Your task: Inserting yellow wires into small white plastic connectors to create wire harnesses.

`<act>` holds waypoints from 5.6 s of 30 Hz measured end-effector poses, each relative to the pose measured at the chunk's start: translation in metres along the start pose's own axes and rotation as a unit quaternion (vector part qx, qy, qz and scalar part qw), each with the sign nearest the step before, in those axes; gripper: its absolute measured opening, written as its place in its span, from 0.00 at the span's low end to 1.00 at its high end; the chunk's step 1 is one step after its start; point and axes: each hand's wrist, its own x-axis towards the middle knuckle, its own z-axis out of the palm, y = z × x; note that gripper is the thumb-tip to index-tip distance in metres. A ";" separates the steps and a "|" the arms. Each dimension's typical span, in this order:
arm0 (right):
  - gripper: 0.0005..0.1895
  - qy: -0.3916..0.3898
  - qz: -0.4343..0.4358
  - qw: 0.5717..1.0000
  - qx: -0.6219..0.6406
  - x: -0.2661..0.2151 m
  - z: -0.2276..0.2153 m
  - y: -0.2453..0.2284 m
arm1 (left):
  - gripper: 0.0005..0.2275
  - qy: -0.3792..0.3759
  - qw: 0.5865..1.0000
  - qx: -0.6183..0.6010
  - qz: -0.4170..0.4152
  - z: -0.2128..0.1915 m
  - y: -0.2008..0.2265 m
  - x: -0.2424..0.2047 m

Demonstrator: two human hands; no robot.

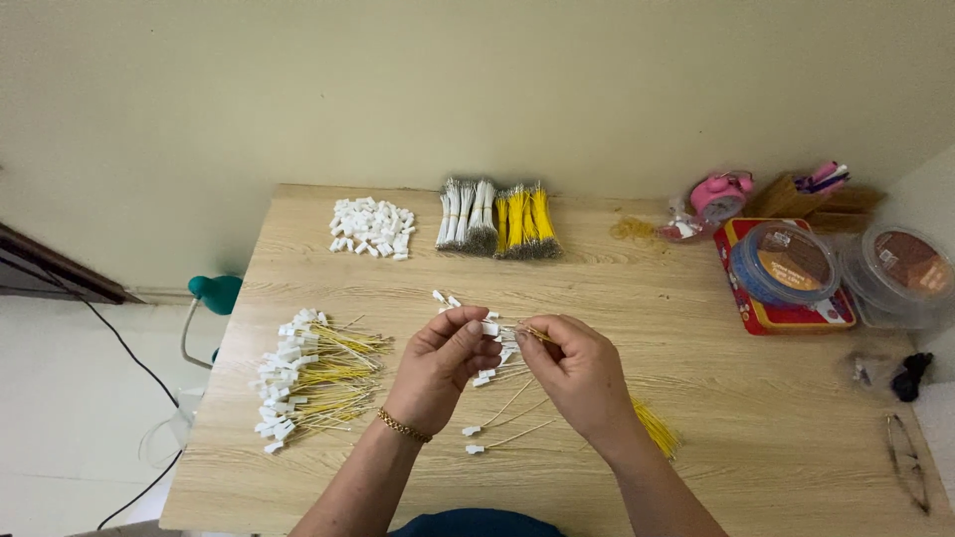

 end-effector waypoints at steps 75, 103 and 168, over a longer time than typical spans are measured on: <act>0.09 0.022 0.266 0.937 0.226 -0.036 0.047 0.191 | 0.05 -0.139 0.486 0.828 0.243 -0.141 -0.182 0.154; 0.05 0.019 0.117 0.990 0.078 0.009 0.009 0.077 | 0.11 -0.022 0.960 0.272 0.066 -0.003 -0.024 0.039; 0.06 -0.056 0.048 0.996 -0.048 -0.008 0.017 0.046 | 0.09 0.012 0.994 0.110 0.018 -0.007 -0.031 -0.002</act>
